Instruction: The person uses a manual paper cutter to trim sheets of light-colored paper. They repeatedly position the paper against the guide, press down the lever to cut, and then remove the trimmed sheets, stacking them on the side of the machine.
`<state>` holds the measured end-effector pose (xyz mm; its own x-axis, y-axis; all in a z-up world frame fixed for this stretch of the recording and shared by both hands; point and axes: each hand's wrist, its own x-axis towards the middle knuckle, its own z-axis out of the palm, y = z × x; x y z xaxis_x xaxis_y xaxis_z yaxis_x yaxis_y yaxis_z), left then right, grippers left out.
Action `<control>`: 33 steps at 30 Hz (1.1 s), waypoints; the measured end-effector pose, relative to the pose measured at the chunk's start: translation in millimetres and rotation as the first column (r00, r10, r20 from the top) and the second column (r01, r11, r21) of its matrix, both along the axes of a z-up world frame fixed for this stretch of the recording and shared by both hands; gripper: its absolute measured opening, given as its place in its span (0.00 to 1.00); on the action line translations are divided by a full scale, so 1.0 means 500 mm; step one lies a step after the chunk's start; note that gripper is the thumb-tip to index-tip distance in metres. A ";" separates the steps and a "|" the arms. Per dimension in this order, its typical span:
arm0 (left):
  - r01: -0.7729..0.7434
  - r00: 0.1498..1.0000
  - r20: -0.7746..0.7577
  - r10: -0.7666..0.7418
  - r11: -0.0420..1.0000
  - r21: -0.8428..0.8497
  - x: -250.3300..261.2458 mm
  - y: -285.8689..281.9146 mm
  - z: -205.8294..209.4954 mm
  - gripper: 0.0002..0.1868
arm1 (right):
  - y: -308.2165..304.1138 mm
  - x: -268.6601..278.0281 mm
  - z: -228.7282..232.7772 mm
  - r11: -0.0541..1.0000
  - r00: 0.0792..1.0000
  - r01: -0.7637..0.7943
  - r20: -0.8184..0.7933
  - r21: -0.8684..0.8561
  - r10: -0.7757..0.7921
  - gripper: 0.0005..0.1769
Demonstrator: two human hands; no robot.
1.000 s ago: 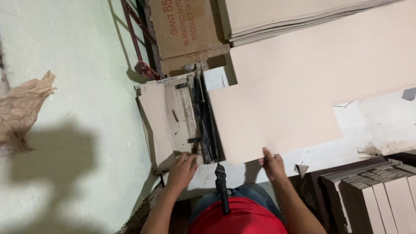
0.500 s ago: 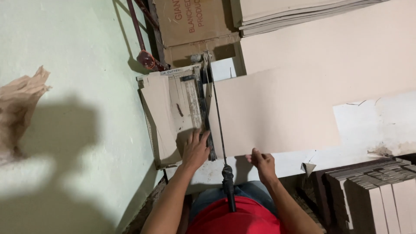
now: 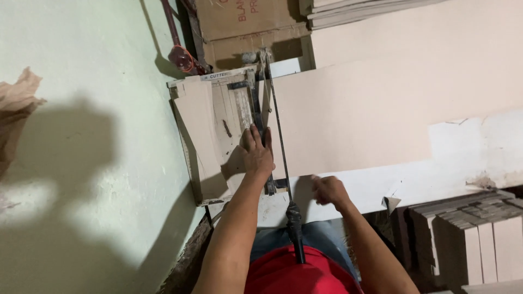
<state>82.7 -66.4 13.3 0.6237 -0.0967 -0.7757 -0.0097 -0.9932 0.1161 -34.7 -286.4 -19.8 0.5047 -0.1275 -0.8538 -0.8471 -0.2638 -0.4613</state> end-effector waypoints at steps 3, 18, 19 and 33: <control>-0.001 1.000 -0.005 0.001 1.000 0.013 -0.001 -0.002 0.011 0.56 | 0.053 -0.004 0.151 0.872 0.886 -0.462 -0.039 -0.163 0.462 0.22; 0.021 0.998 -0.057 -0.019 0.999 0.039 0.003 -0.002 -0.027 0.62 | 0.177 -0.293 -0.058 0.644 0.697 -0.577 0.108 -0.502 0.709 0.53; -0.004 0.998 -0.055 0.005 1.000 0.020 0.005 -0.002 -0.028 0.64 | 0.175 -0.295 -0.053 0.681 0.715 -0.527 0.166 -0.508 0.679 0.52; 0.356 0.915 0.239 -0.324 0.929 -0.100 -0.052 0.036 -0.005 0.28 | 0.148 -0.079 0.396 0.931 0.932 -0.363 -0.023 -0.024 0.363 0.55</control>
<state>56.7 -48.5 10.8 0.6837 -0.4294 -0.5900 -0.3841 -0.8992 0.2094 -74.3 -212.6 178.1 0.5053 0.0383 -0.8621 -0.6993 -0.5672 -0.4351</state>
